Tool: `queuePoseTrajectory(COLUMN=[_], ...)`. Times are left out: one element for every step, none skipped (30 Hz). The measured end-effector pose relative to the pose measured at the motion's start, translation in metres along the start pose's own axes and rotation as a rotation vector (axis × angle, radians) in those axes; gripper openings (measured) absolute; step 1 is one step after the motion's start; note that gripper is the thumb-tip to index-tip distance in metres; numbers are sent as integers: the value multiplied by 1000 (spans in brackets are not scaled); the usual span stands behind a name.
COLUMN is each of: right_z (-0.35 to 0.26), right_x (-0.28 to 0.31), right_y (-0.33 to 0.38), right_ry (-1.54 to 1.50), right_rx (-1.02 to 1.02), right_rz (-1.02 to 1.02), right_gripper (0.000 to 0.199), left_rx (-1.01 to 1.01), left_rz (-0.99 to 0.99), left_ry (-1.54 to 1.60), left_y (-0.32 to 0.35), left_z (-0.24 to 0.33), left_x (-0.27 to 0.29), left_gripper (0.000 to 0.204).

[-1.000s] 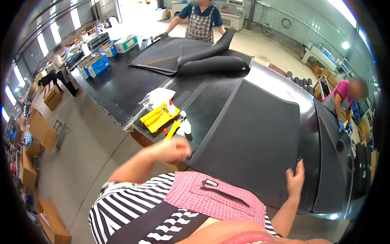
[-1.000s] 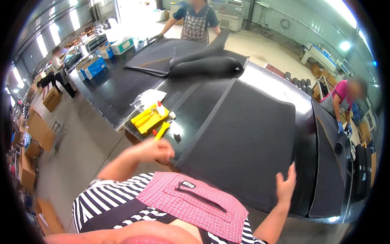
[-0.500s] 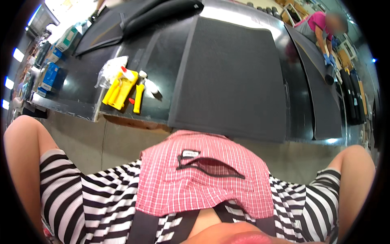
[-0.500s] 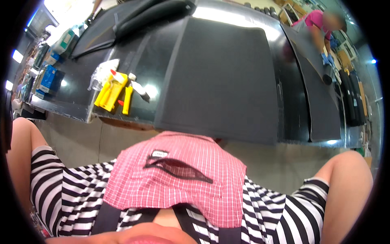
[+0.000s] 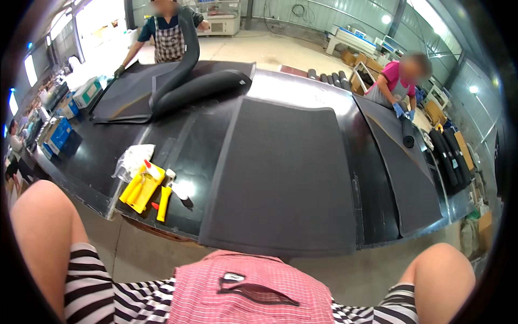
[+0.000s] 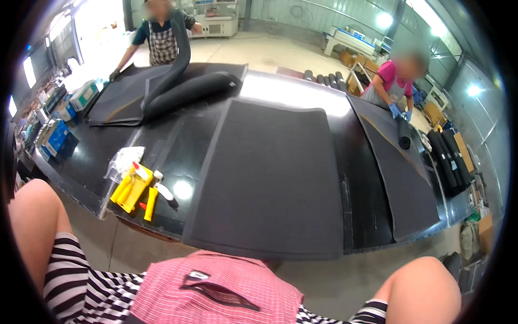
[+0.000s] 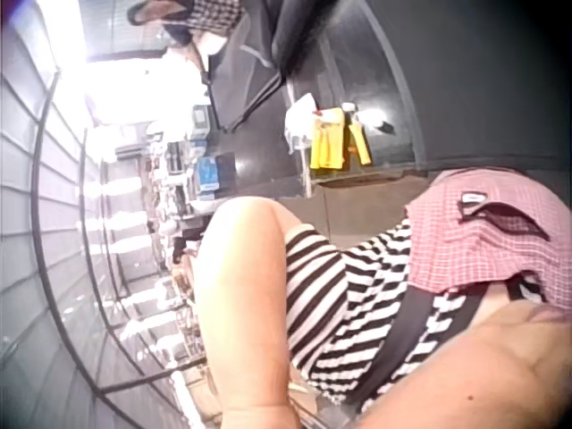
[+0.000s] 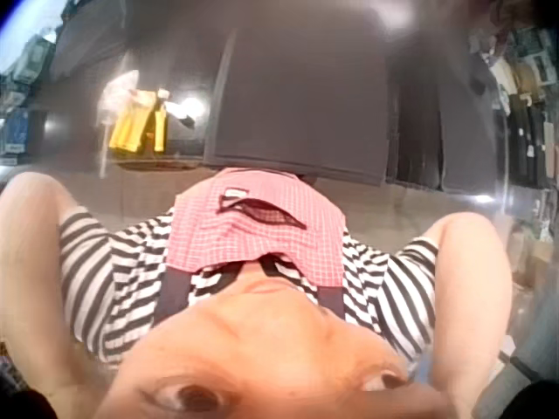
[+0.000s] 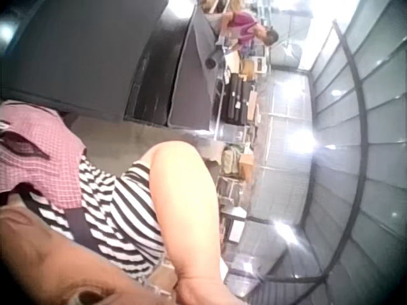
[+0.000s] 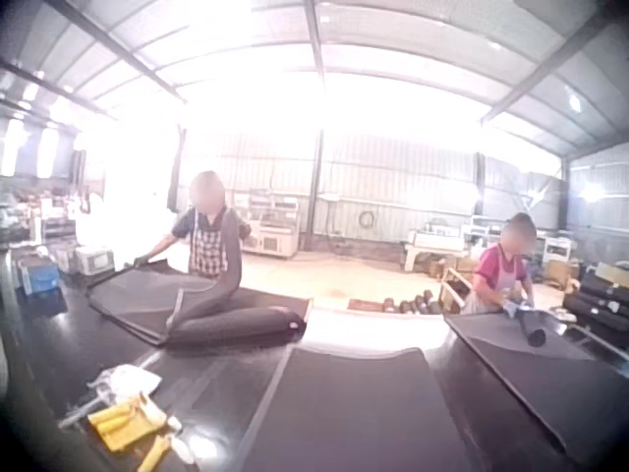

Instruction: The person applies adhesive from a white bottle onto the edges of a black car mat and presses down small white squares. They use a yellow roller tool to smooth the squares and then flip the mat over to repeat the process on the other side. The person handles the mat and tools with both hands throughout the assembly process.

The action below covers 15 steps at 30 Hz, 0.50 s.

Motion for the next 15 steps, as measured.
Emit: queuePoseTrajectory(right_z=[1, 5, 8, 2, -5, -1, 4, 5, 6, 5, 2, -1, 1, 1, 2], right_x=[-9, -14, -21, -11, -2, -3, -5, -13, -14, -9, -6, -3, -8, -9, -9], right_y=[2, 0, -3, 2, 5, -2, -3, 1, -3, -1, -1, 2, 4, 8, 9], right_ry=[-21, -46, -76, -45, -16, -20, -31, -65, -79, -52, -22, -7, 0, 3, 11], right_rx=[15, 33, 47, -2, -46, -20, -8, -9, 9, -15, -31, -58, -63, -71, -74], right_rz=[12, 26, 55, 31, 12, 12, 20, 15, 24, 12, 6, -2, 7, 7, 13], right_gripper=[45, 44, 43, 42, 42, 41, 40, 40, 39, 38, 37, 37, 36, 35, 35], left_rx=[23, 41, 59, 45, 30, 47, 71, 95, 108, 94, 80, 68, 57, 53, 47], left_rz=[-26, -54, -79, -36, -1, -11, -33, -56, -77, -55, -27, -22, -25, -30, -27], left_ry=[-13, -22, -48, -1, 37, 20, 1, -4, -25, 2, 28, 35, 23, 30, 28], left_y=[6, 5, 7, 8, 6, 6, 6, 9, 9, 11, 11, 9, 8, 7, 4], left_z=[5, 6, 8, 2, -4, -3, -1, 4, 9, 7, 5, 1, 1, 2, 3], left_x=[2, 4, 9, 1, -5, -1, 2, 3, 12, 6, 2, -4, -5, -6, -8], left_gripper=[38, 38, 38, 38, 39, 39, 39, 39, 40, 40, 40, 40, 40, 41, 41])
Point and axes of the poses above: each hand's wrist, its own y-axis away from the middle knuckle, its own x-axis out of the back of the hand, z = x × y, the point moved 2 cm from there along -y, towards the middle knuckle, and after that the axes turned 5 degrees about -x, right-handed, at the moved point
